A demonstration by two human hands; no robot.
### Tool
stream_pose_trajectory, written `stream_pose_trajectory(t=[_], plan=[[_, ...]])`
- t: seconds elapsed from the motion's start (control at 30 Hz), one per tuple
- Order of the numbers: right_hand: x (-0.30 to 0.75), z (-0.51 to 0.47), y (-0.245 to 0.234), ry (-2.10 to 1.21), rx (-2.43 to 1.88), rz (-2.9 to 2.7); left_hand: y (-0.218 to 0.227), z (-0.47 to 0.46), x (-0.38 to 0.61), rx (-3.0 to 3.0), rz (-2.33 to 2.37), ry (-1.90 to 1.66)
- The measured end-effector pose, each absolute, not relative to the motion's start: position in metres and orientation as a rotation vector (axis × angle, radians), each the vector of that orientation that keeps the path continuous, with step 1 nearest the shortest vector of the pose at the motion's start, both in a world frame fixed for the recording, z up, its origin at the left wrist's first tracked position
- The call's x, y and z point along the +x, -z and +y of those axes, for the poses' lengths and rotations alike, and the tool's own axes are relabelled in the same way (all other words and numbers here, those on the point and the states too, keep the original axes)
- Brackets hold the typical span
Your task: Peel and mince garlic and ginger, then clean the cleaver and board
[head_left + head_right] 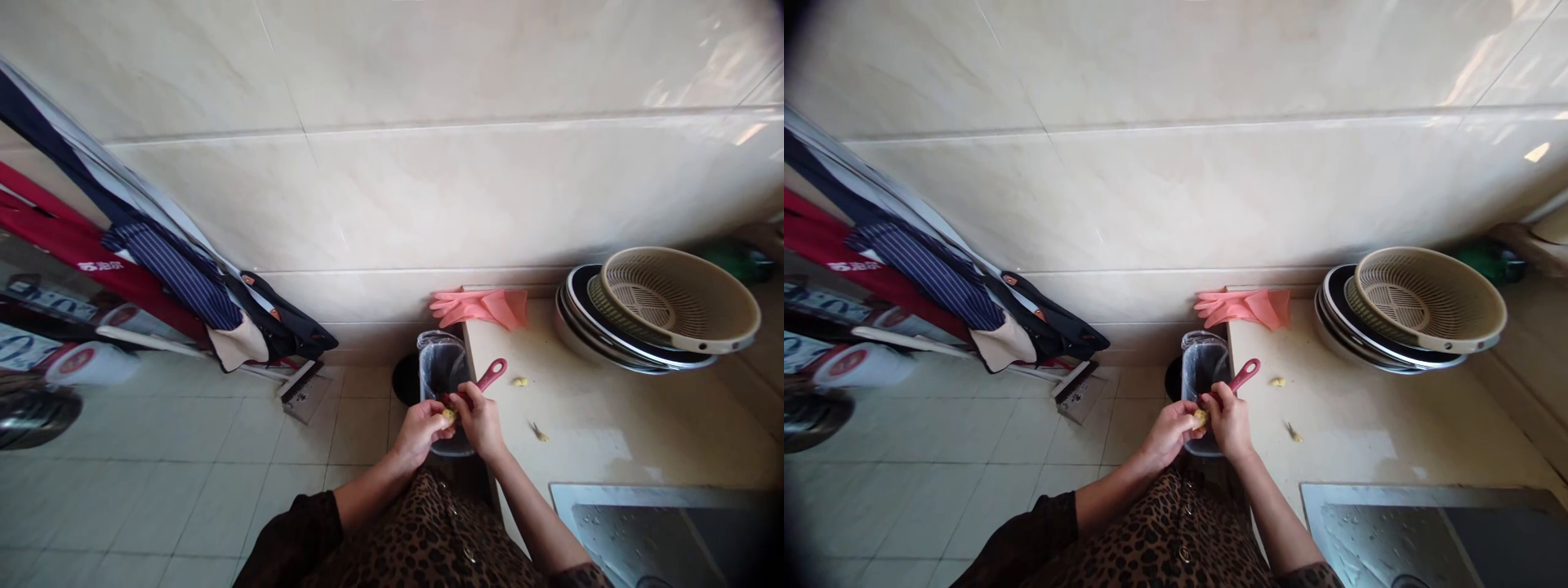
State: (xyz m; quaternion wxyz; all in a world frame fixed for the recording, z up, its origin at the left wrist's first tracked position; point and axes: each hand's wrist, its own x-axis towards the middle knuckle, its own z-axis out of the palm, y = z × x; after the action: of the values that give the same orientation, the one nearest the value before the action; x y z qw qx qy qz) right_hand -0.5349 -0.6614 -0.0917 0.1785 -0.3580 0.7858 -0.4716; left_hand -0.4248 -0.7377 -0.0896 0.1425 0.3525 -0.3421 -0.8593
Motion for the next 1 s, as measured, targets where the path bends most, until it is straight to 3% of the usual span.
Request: stream_pose_trajectory(t=[0.37, 1.0], plan=[[-0.537, -0.657, 0.085, 1.438, -0.937, 2.258, 0.097, -0.739, -0.422, 1.067, -0.663, 2.602], [-0.540, -0.660, 0.097, 1.407, -0.962, 2.288, 0.103, -0.740, -0.419, 1.069, -0.650, 2.578]])
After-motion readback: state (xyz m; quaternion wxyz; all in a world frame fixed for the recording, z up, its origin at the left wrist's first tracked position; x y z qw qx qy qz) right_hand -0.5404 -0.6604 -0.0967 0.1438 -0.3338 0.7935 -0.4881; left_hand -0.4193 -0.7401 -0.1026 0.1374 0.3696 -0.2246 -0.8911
